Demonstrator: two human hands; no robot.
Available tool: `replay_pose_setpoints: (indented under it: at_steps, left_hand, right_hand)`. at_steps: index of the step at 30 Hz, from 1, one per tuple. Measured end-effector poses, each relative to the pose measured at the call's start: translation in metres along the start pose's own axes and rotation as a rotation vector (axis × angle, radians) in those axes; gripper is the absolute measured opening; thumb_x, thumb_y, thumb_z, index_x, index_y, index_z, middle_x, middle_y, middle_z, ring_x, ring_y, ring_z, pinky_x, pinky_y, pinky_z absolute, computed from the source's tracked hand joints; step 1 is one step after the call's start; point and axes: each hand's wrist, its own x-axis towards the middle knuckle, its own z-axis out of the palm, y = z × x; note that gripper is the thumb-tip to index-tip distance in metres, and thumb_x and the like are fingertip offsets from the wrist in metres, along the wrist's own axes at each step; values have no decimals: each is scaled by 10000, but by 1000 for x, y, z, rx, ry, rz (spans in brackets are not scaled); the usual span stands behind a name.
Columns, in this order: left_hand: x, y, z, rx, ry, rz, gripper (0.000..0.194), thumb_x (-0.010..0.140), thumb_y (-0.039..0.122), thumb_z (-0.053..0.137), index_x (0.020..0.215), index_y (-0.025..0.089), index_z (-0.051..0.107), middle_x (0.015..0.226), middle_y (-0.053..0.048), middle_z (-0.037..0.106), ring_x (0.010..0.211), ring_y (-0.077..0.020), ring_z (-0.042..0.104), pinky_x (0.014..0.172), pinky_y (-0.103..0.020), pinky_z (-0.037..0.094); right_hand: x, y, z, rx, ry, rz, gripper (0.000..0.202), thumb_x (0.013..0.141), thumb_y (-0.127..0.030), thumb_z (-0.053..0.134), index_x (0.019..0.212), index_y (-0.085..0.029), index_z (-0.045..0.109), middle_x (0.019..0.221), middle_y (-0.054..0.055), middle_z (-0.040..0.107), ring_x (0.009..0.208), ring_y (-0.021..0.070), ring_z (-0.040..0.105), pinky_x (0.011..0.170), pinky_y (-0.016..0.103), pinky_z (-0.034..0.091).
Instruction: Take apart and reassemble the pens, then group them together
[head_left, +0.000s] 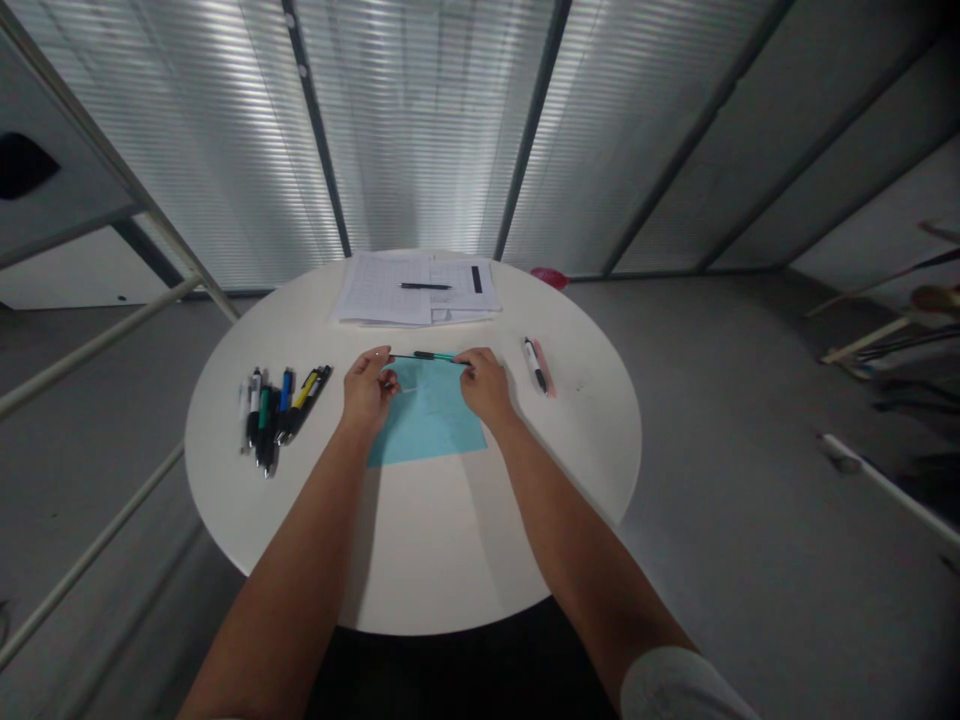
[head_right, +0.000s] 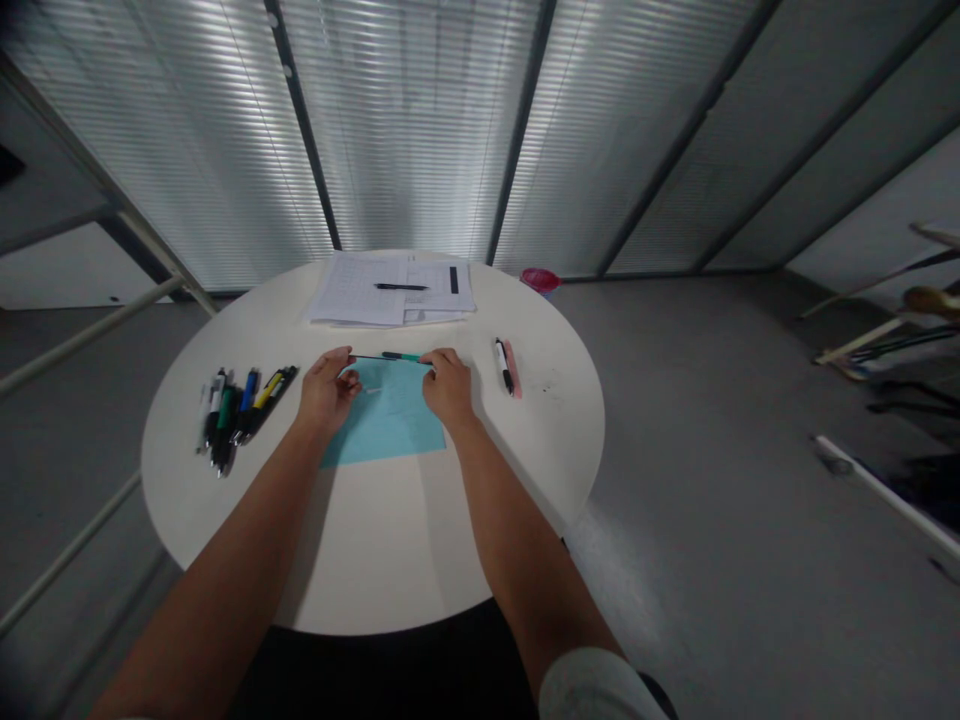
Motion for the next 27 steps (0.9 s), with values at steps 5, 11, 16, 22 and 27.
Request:
replay_pose_setpoints:
  at_steps: [5,11,16,22,27]
  left_hand:
    - [-1,0,1,10,-4,2,275,622,280,811,825,167,664,752,-10,599,477,-65,506,388,-198,364]
    - [0,-4,0,54,-22,20,265,637,293,803,827,167,668,753,-15,613,477,-65,513,397,-201,370]
    - [0,-7,1,154,-54,48,251,655,313,790,826,170,674,741,-11,620,471,-59,502,412,-199,379]
    - [0,-4,2,82,-11,37,256,643,297,794,827,169,672,756,-10,609,480,-62,504,405,-199,365]
    - [1,2,0,-12,54,11,259,631,253,790,840,161,668,764,-9,606,476,-57,501,406,-198,370]
  right_hand:
    - [-2,-4,-2,-87,-43,75,335,742,-61,520,943,-253,707,1107,37,679,1046,253,569,975,459,359]
    - [-2,-11,-3,38,4,2,291,805,-166,586,1064,-263,678,1096,42,687,1058,244,559,976,422,359]
    - [-2,-12,-1,105,-106,-89,139,863,-337,624,962,-282,704,947,26,710,1010,226,573,956,396,355]
    - [1,-4,3,204,-84,-89,132,890,-313,583,887,-259,704,922,27,702,906,185,596,876,343,411]
    - [3,2,6,231,-19,-69,150,885,-306,557,861,-243,691,877,24,676,835,172,589,824,321,441]
